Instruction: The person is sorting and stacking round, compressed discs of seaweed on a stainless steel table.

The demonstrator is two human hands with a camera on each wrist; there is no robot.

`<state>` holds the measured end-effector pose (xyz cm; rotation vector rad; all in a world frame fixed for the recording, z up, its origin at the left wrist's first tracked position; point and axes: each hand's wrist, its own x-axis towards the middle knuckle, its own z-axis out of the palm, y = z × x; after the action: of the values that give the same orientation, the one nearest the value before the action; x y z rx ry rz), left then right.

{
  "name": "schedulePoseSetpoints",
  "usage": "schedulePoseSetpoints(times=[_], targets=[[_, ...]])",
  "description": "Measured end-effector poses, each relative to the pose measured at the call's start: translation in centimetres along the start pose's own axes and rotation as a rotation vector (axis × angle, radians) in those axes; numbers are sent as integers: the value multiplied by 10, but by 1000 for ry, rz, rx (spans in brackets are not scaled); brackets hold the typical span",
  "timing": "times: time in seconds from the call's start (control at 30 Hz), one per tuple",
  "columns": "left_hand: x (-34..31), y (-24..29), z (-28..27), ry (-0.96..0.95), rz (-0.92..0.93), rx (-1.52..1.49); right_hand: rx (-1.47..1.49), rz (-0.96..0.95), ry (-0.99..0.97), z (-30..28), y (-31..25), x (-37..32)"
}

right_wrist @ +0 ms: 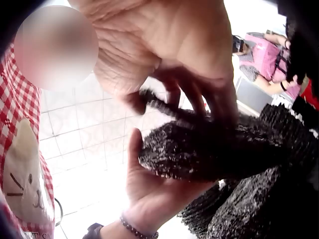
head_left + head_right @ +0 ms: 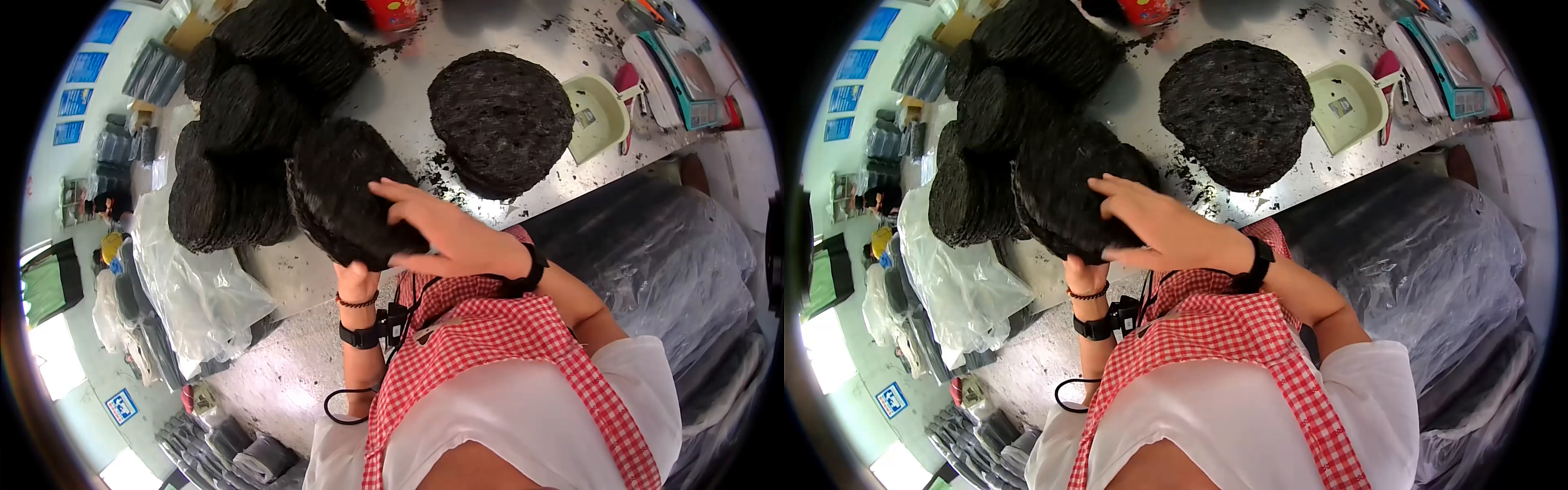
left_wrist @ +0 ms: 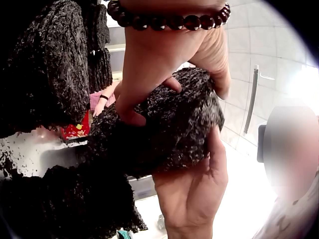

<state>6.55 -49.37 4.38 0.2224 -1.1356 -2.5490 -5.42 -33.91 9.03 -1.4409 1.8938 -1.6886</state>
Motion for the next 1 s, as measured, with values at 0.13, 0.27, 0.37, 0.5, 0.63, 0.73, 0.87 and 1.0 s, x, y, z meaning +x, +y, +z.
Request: schedulePoseSetpoints(times=[0.13, 0.27, 0.37, 0.5, 0.63, 0.73, 0.87, 1.0], targets=[[12, 27, 11, 159, 55, -136, -128, 470, 589, -38, -14, -11], [14, 42, -17, 383, 36, -144, -31, 453, 862, -120, 25, -23], [12, 44, -22, 421, 55, -106, -845, 309, 779, -130, 47, -34], [11, 47, -27, 409, -116, -171, -677, -29, 315, -62, 2, 6], [17, 54, -21, 438, -261, -308, -712, -360, 91, -20, 10, 19], [29, 68, -38, 404, -181, -155, -417, -173, 323, -38, 16, 14], [44, 49, -138, 601, -133, 1486, 46, 288, 953, -78, 9, 5], [54, 41, -153, 652, -323, 1240, -214, 459, 887, -132, 40, -24]])
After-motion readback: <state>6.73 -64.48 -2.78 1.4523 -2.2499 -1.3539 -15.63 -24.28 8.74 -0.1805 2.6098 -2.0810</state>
